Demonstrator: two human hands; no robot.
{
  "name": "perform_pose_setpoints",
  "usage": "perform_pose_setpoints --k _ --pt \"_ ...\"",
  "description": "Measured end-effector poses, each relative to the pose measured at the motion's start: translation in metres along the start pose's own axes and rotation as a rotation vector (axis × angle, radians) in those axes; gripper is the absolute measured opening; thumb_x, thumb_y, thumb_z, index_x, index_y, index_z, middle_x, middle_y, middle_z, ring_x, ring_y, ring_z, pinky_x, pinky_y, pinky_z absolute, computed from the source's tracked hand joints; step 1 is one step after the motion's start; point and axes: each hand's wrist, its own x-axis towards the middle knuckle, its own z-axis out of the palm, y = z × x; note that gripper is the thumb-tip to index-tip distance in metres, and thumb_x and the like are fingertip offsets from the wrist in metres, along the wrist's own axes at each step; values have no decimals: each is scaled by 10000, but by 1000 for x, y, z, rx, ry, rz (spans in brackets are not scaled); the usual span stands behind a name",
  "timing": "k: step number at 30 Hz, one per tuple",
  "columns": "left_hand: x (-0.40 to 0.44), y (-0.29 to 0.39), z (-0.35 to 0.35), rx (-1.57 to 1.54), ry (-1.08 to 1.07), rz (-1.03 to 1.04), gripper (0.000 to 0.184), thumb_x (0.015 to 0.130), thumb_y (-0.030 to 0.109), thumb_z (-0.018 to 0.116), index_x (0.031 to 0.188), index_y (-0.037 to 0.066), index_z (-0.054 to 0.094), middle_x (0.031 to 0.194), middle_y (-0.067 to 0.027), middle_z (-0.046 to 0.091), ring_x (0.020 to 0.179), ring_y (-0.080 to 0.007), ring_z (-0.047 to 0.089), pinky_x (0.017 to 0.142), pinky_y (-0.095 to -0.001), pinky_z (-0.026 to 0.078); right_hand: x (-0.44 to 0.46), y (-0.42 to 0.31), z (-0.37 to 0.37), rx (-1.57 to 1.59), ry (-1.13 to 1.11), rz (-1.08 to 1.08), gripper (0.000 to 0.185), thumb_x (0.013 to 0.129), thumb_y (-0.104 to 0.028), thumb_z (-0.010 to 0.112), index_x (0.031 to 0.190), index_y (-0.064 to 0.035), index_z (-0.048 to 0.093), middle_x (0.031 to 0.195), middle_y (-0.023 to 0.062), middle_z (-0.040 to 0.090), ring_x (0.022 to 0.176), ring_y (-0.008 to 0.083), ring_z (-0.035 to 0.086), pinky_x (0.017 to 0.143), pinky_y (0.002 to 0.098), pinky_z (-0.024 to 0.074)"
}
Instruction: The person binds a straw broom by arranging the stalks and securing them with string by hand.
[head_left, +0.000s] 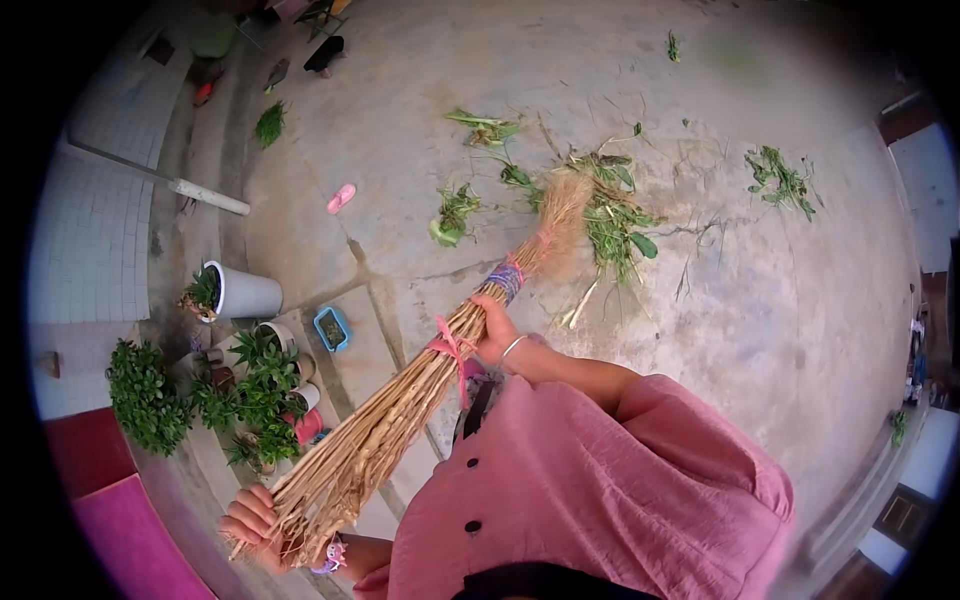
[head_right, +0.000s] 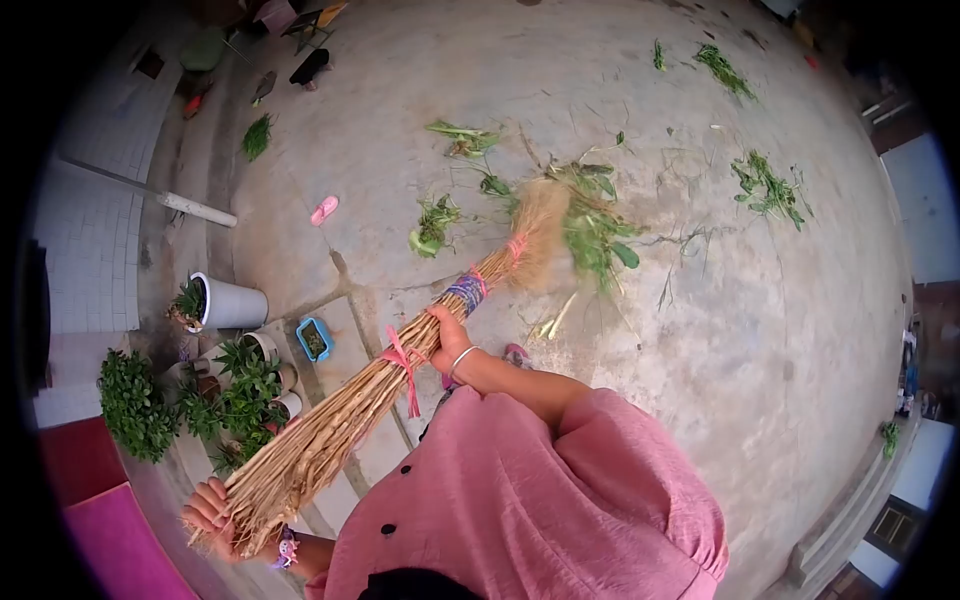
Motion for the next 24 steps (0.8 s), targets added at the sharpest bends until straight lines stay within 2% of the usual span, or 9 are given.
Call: perform_pose_setpoints --k 2,5,7,10,13,16,20,23,24 --pt "15 37 -20 3 -56 -21 281 608 28 575 649 129 316 600 10 320 578 -129 300 608 -266 291 -1 37 11 6 30 130 203 766 -194 550 882 -34 501 867 116 558 796 265 559 769 420 479" --pt "28 47 -10 100 -403 -86 307 647 110 641 677 133 336 625 10 341 597 -128 316 617 -271 289 7 64 -4 40 20 229 190 770 -195 543 874 -39 511 860 114 559 795 270 557 787 410 473" --pt "27 15 34 174 -157 -90 291 667 105 638 703 130 351 641 10 361 605 -128 335 630 -273 298 -8 43 -19 65 85 229 188 769 -194 543 872 -39 513 857 116 559 795 273 556 793 409 469" --pt "23 -47 53 43 -58 -161 259 588 8 551 721 105 351 646 -7 372 615 -135 353 670 -278 318 -26 -12 -66 96 136 235 187 765 -194 539 859 -34 515 846 123 559 808 287 553 811 435 457" --pt "6 -104 72 -104 2 -284 239 523 -36 490 674 92 357 604 -23 415 575 -163 410 632 -316 348 -33 -74 -123 88 155 -18 274 768 -248 499 912 -16 480 933 162 545 867 339 540 885 505 399" --pt "-21 -141 99 -107 48 -325 254 513 -37 501 685 96 371 606 -15 405 576 -148 383 648 -293 339 -84 -128 -83 61 271 -200 298 755 -260 495 925 -16 466 942 175 538 863 353 542 836 559 422" --pt "-28 -135 111 -139 73 -261 278 512 -71 523 660 108 370 592 -2 408 559 -138 389 639 -287 336 -64 -156 -96 3 124 -307 272 745 -257 493 867 -16 459 830 172 542 819 331 563 790 514 464" --pt "-25 -105 101 -116 -16 -112 276 549 -68 550 646 118 371 586 7 411 555 -126 387 622 -275 326 -37 -137 -51 -4 96 -169 263 742 -244 517 866 -17 468 827 166 552 784 322 565 782 492 471" --pt "-24 -93 100 -61 -29 -35 249 623 3 603 651 120 386 579 9 431 556 -134 411 607 -280 336 -20 -126 -40 -9 68 -103 259 740 -239 527 867 -20 470 828 164 555 775 317 565 780 487 471"
